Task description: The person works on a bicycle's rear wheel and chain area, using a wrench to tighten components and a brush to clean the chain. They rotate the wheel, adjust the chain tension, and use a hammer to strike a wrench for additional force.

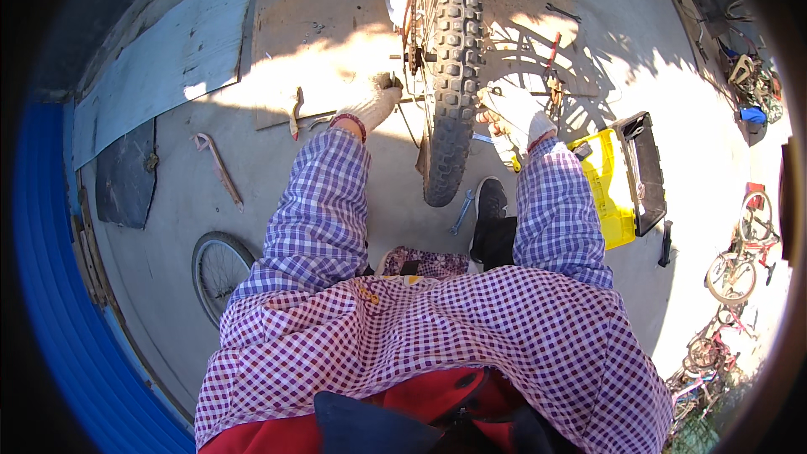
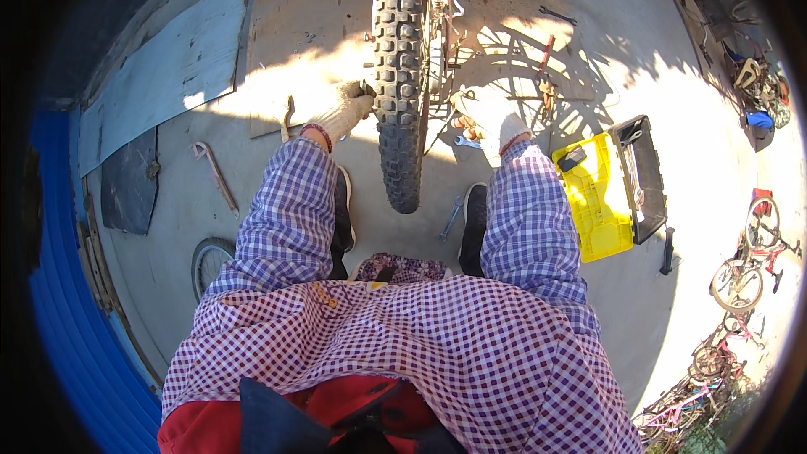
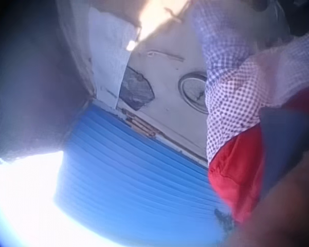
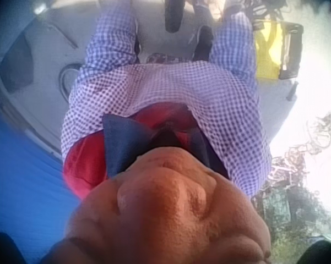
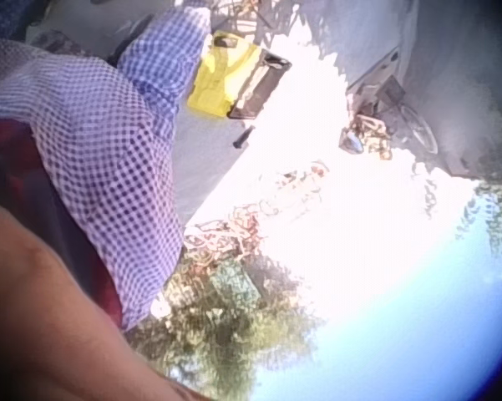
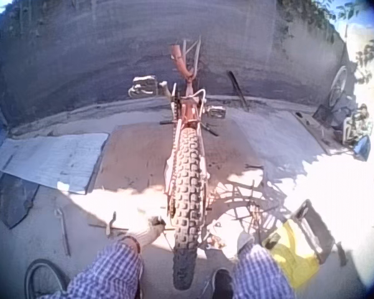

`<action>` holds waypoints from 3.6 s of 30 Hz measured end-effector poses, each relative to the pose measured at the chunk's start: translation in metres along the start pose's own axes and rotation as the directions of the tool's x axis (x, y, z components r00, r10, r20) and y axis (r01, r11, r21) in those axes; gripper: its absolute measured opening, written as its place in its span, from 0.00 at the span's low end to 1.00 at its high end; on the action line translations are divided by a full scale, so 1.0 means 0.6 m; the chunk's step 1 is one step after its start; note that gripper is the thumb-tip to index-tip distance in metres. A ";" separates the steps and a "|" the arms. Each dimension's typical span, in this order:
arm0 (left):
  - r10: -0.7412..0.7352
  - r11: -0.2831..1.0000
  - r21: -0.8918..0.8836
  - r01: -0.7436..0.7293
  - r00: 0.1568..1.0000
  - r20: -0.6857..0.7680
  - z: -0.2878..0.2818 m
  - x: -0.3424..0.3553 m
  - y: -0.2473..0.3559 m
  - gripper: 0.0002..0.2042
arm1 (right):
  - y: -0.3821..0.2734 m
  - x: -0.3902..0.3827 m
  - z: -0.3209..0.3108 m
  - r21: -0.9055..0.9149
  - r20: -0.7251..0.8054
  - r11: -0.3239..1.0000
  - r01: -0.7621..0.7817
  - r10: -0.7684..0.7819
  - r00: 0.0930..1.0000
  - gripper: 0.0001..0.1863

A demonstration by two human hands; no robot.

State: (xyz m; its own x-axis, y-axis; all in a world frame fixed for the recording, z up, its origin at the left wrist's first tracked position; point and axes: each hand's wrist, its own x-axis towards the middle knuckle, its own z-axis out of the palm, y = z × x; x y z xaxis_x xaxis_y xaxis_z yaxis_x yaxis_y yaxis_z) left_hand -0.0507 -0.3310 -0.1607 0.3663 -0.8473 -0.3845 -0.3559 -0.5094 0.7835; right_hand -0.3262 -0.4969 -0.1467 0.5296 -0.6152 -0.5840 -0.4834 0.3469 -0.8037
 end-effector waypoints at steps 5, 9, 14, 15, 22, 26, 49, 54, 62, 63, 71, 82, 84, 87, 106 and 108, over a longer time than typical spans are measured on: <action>-0.041 0.869 0.480 -0.119 0.950 0.310 -0.037 -0.044 0.064 0.19 | -0.048 -0.039 -0.005 -0.572 0.193 0.813 0.112 0.001 0.981 0.10; -0.106 0.827 0.540 -0.156 0.900 0.423 -0.043 -0.065 0.060 0.18 | -0.050 -0.056 0.018 -0.725 0.486 0.454 0.519 -0.197 0.851 0.09; -0.032 0.652 0.650 -0.389 0.844 0.536 -0.030 -0.091 0.016 0.16 | -0.033 -0.102 0.050 -0.928 0.305 0.279 0.247 0.188 0.934 0.20; 0.035 0.663 0.640 -0.388 0.870 0.491 -0.028 -0.092 0.009 0.15 | -0.033 -0.112 0.051 -0.893 0.352 0.342 0.291 0.129 0.927 0.18; 0.103 0.721 0.657 -0.220 0.972 0.212 -0.048 -0.093 0.044 0.18 | -0.074 -0.149 0.003 -0.873 0.143 0.459 0.163 -0.078 0.987 0.17; 0.067 0.778 0.622 -0.090 0.996 0.059 -0.060 -0.092 0.073 0.19 | -0.076 -0.158 -0.026 -0.885 0.078 0.454 0.102 -0.072 0.994 0.19; 0.117 0.759 -0.540 -0.365 0.891 -0.438 -0.104 -0.067 -0.017 0.18 | 0.236 -0.095 -0.313 -0.344 -0.691 0.903 -0.257 -0.059 0.720 0.21; 0.233 0.927 0.374 0.010 0.768 -0.597 -0.084 -0.051 0.006 0.18 | 0.311 0.024 -0.348 -0.406 -0.765 0.865 -0.294 -0.146 0.627 0.23; -0.029 0.997 -0.076 -0.008 0.880 -0.475 -0.058 -0.062 0.081 0.21 | 0.368 0.178 -0.372 -0.334 -0.801 0.772 -0.541 0.071 0.595 0.21; -0.035 0.998 -0.067 0.004 0.883 -0.469 -0.061 -0.059 0.096 0.21 | 0.370 0.187 -0.381 -0.314 -0.760 0.725 -0.613 0.195 0.620 0.21; 0.028 0.999 0.033 -0.015 0.892 -0.451 -0.075 -0.056 0.118 0.20 | 0.369 0.201 -0.375 -0.199 -0.791 0.809 -0.553 0.201 0.578 0.20; 0.331 0.924 0.357 -0.139 0.758 -0.562 -0.124 -0.117 0.075 0.15 | 0.150 -0.037 -0.311 0.084 -0.578 0.989 0.118 -0.048 0.815 0.14; 0.029 0.970 -0.174 -0.171 0.788 -0.616 -0.133 -0.135 0.076 0.14 | 0.082 -0.108 -0.272 0.454 -0.423 0.873 0.179 0.035 0.905 0.15; 0.169 0.986 0.123 -0.115 0.661 -0.731 -0.147 -0.182 0.115 0.15 | -0.021 -0.211 -0.216 0.196 -0.378 0.925 0.325 -0.234 0.896 0.13; 0.278 0.827 -0.434 -0.358 0.930 -0.238 -0.030 -0.516 0.241 0.14 | -0.163 -0.564 0.148 0.431 -0.059 0.858 0.279 -0.282 0.958 0.18; 0.253 0.811 -0.483 -0.329 0.943 -0.218 -0.033 -0.531 0.238 0.16 | -0.153 -0.572 0.173 0.429 -0.010 0.870 0.243 -0.265 0.964 0.18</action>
State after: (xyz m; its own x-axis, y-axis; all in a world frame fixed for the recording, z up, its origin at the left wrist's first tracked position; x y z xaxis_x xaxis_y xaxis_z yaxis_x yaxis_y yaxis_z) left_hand -0.2014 -0.1306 0.0831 0.4428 -0.8947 -0.0580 0.0063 -0.0616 0.9981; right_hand -0.3911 -0.2439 0.1158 0.6317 -0.6921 -0.3492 0.0070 0.4555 -0.8902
